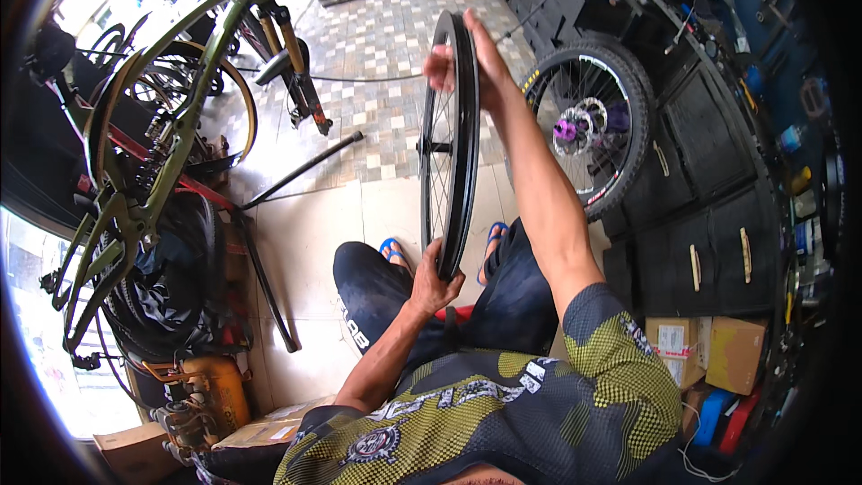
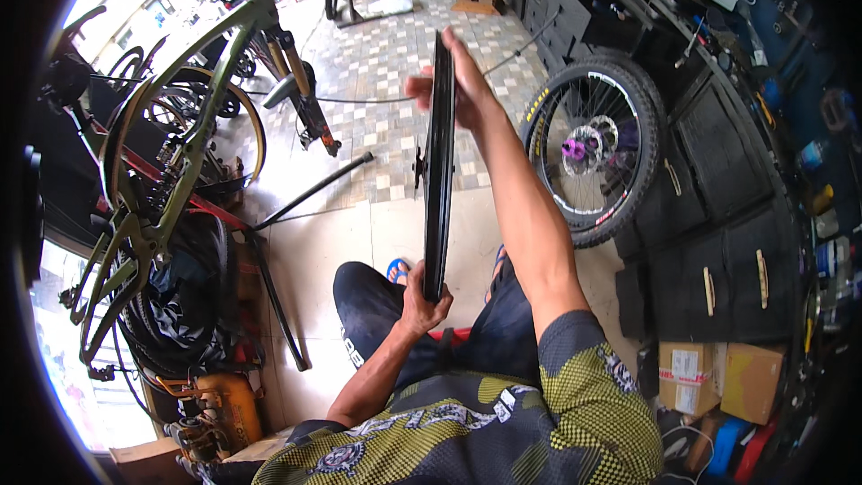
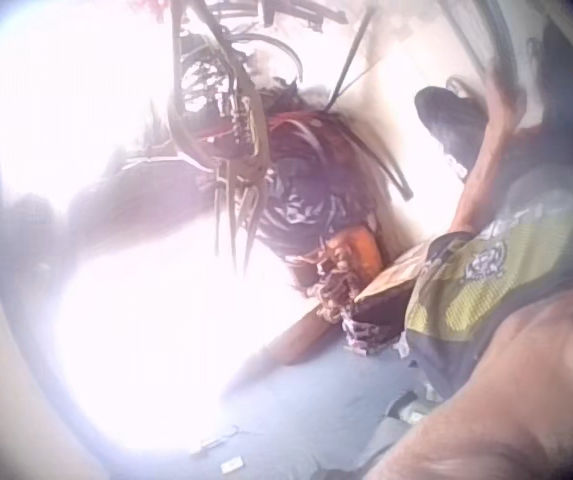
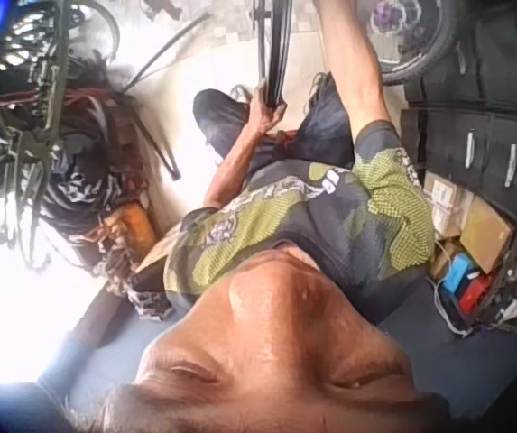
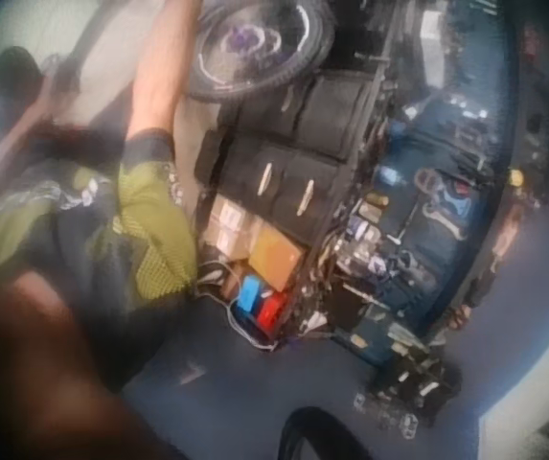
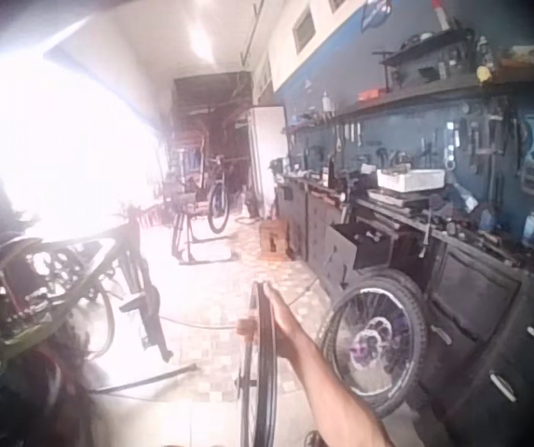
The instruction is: The person carries two bicycle wheels into a workshop, sits on the floor, and installs an inner tube into one wheel. They then connect a floor pump and inflate the tire, checking the fit and pressure before finishing.
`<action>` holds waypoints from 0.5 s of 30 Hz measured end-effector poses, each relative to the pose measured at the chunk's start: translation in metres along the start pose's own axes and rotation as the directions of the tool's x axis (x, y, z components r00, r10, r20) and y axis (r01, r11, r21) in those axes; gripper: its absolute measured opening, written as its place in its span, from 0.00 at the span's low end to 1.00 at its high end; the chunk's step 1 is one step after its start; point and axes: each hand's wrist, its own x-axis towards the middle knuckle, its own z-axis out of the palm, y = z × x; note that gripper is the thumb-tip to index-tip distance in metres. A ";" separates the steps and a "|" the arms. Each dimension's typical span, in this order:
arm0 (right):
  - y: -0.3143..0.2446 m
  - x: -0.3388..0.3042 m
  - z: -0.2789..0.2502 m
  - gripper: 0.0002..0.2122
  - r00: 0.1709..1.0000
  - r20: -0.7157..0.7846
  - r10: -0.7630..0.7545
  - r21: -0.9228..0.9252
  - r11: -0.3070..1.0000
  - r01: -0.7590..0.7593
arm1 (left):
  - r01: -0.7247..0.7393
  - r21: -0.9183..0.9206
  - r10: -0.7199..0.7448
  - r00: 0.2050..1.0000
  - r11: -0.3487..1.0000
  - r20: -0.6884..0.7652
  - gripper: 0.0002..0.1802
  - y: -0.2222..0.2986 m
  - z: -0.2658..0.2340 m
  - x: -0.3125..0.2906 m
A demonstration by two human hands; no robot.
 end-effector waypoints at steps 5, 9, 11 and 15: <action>0.066 -0.029 -0.028 0.24 0.974 0.170 -0.151 -0.227 0.955 0.188 | -0.221 0.318 0.019 0.846 0.922 0.534 0.61 -0.017 -0.041 0.014; 0.193 -0.120 0.012 0.27 0.945 0.211 -0.249 -0.463 0.826 0.322 | 0.228 -0.356 -0.186 0.971 0.906 0.149 0.51 -0.076 -0.108 0.106; 0.213 -0.165 -0.007 0.34 0.962 0.121 -0.244 -0.591 0.761 0.268 | 0.070 0.031 -0.073 0.987 0.997 0.145 0.53 -0.042 -0.125 0.178; 0.244 -0.196 -0.021 0.37 0.931 0.205 -0.303 -0.684 0.636 0.358 | 0.565 -0.557 -0.417 0.825 0.609 0.381 0.60 -0.003 -0.140 0.287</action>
